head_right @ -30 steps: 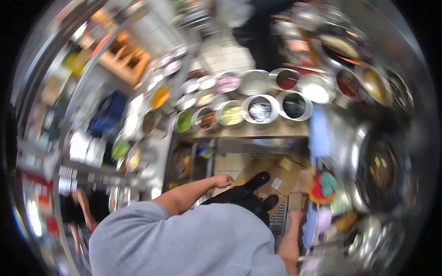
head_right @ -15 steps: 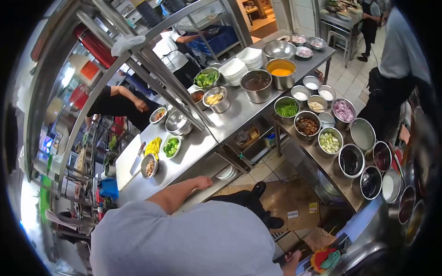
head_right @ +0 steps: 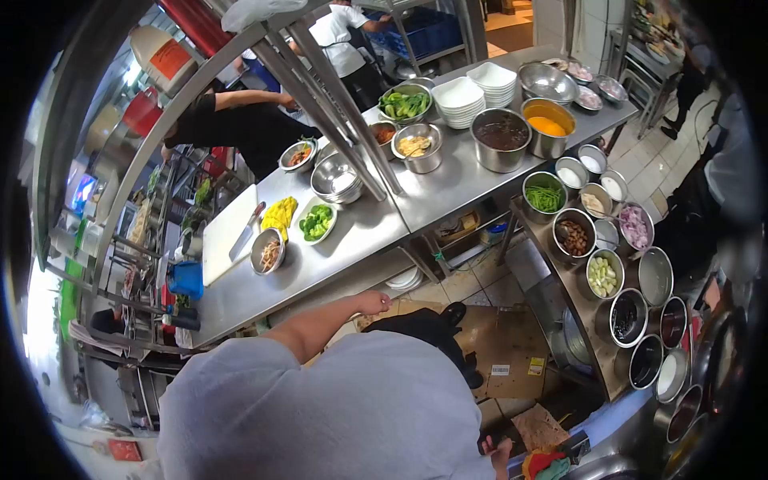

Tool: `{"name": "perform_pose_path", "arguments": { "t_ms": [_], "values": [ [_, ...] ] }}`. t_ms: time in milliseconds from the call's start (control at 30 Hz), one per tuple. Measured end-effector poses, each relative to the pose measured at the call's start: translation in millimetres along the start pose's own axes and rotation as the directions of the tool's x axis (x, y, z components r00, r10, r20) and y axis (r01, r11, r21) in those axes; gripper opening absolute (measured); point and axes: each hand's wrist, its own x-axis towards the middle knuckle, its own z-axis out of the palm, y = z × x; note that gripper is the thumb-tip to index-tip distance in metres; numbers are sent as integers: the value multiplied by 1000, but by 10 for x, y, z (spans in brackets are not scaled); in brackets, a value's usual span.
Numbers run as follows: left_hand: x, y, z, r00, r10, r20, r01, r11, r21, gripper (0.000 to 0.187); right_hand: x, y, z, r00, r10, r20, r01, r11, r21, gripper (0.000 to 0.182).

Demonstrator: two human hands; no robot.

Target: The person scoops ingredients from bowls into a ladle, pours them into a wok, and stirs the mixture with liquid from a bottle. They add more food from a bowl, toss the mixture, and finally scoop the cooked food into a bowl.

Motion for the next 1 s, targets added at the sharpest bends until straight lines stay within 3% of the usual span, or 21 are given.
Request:
{"name": "perform_pose_path", "arguments": {
  "t_ms": [33,67,167,267,300,333,367,400,433,467,533,600,633,667,700,733,767,800,833,900,1000],
  "values": [
    [-60,-23,-40,1000,-9,2,9,1000,-6,34,36,-12,-45,996,87,-12,-87,996,26,40],
    [-142,-46,-98,994,-92,62,104,967,-231,34,-58,-67,24,996,93,-15,-93,995,20,40],
    [-602,-74,-454,956,-262,134,273,614,-740,35,-373,-158,364,986,124,-111,-110,986,128,42],
    [-926,-605,-608,900,-437,-10,86,199,-976,34,-422,-222,538,973,123,-197,-112,991,67,38],
    [-1026,-931,-645,896,-437,-81,-64,54,-996,35,-416,-259,608,966,123,-228,-115,992,48,38],
    [-1071,-1140,-683,806,-582,-106,-238,-154,-959,40,-398,-291,688,958,118,-261,-115,993,29,38],
    [-1180,-1045,-801,577,-805,-138,-412,-141,-900,42,-369,-348,764,948,116,-297,-118,993,10,38],
    [-1230,-1732,-726,736,-605,-304,-508,-197,-838,47,-309,-426,851,930,102,-352,-118,993,-24,38],
    [-1327,-1665,-797,597,-752,-280,-548,-127,-827,48,-242,-514,995,910,100,-404,-132,990,-52,39],
    [-1320,-1737,-895,462,-880,-113,-668,-261,-697,49,-257,-572,1153,881,95,-463,-144,987,-72,41],
    [-1352,-2158,-937,506,-862,-32,-592,-320,-740,45,-234,-761,1618,839,80,-538,-168,979,-115,44],
    [-1350,-2690,-880,586,-791,-177,-545,-223,-809,45,-501,-1040,2210,914,-78,-399,-38,961,-275,36],
    [-1446,-2348,-902,572,-802,-174,-505,-176,-845,45,-257,-1144,1928,989,-1,-147,-46,947,-318,21],
    [-1449,-2029,-837,585,-799,-140,-629,-337,-700,45,-681,-1332,2495,941,-232,-247,81,862,-501,16],
    [-1278,-2870,-519,643,-687,-338,-555,-114,-824,41,-493,-1326,2360,926,-333,-175,160,770,-618,22],
    [-1318,-2739,-470,671,-683,-288,-465,-85,-881,40,-327,-1336,2236,898,-429,-101,232,655,-719,34],
    [-1249,-2539,-356,674,-682,-283,-403,-19,-915,39,54,-1240,2025,930,-337,-147,191,783,-592,38],
    [-1200,-2363,-264,678,-679,-280,-333,55,-941,38,-395,-1369,2418,893,-399,-208,205,773,-601,34],
    [-1084,-2141,-173,689,-666,-286,-262,139,-955,36,-440,-1357,2537,856,-507,-101,334,692,-640,35],
    [-843,-1685,-26,748,-593,-300,-134,307,-942,35,-781,-1284,2713,802,-581,-140,348,645,-680,35],
    [-368,-707,10,892,-342,-294,-65,549,-833,32,-972,-1141,2681,771,-628,-107,426,634,-646,35]
  ]
}}
